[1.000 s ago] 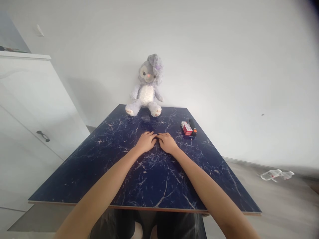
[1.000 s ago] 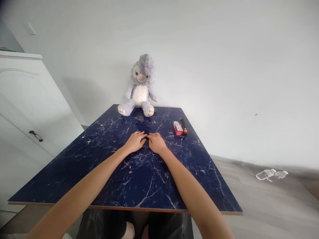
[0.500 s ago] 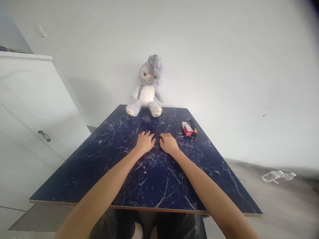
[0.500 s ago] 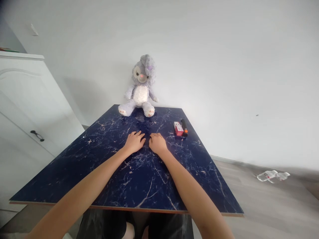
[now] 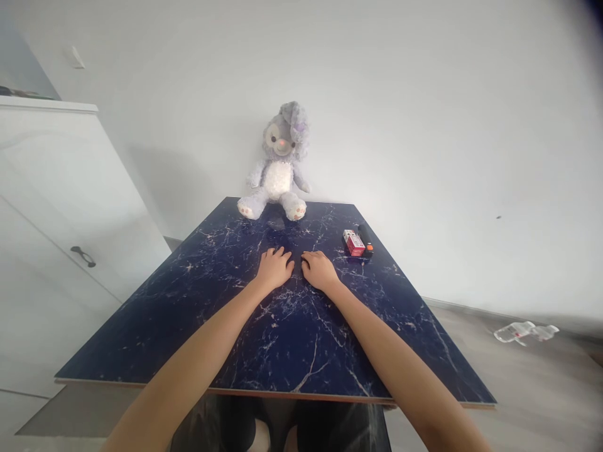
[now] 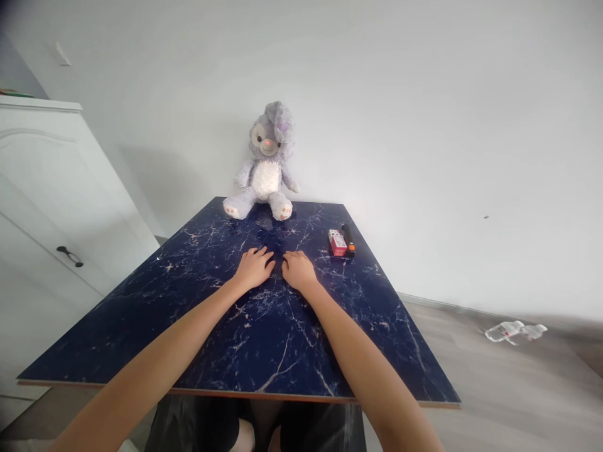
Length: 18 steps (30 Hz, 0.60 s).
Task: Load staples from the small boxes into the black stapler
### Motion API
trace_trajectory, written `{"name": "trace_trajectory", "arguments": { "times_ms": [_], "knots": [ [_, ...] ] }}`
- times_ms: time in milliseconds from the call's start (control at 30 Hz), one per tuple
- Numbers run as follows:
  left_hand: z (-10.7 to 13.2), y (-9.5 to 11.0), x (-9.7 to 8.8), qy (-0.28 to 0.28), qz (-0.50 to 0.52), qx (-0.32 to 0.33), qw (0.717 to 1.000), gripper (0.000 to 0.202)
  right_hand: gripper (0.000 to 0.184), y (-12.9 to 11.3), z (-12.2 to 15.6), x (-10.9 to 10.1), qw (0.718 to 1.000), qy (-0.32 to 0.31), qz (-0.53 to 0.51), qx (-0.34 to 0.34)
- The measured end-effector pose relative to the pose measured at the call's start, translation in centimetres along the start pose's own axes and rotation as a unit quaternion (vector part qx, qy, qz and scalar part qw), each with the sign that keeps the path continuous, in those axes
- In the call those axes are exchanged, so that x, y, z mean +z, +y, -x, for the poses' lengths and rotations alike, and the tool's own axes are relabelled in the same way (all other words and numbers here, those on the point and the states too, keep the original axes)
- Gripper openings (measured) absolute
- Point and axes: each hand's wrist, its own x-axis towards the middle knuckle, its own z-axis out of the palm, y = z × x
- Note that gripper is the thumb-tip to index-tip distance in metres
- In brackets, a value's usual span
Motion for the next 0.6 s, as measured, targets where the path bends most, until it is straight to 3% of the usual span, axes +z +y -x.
{"name": "trace_trajectory", "arguments": {
  "times_ms": [167,300,367,433,500,600],
  "knots": [
    [0.0,0.3,-1.3,0.074,0.019,-0.028,0.997,0.051,0.03,0.0,-0.1,-1.0,0.999,0.034,-0.002,-0.001],
    [0.7,-1.5,-2.9,0.144,0.053,-0.053,0.987,0.047,0.042,2.2,-0.2,-3.8,0.991,0.126,0.008,0.053],
    [1.4,-3.5,-3.9,0.149,0.062,-0.063,0.985,0.045,0.048,4.5,0.0,-5.1,0.965,0.221,0.009,0.142],
    [2.2,-6.3,-4.9,0.149,0.068,-0.066,0.984,0.04,0.06,7.3,0.4,-6.1,0.914,0.284,-0.012,0.29],
    [3.1,-9.5,-5.8,0.162,0.075,-0.089,0.98,0.04,0.069,9.9,0.9,-6.5,0.875,0.267,-0.048,0.4],
    [4.1,-14.1,-6.3,0.199,0.105,-0.162,0.961,0.048,0.067,12.8,1.1,-6.5,0.876,0.203,-0.085,0.428]
  ]
}}
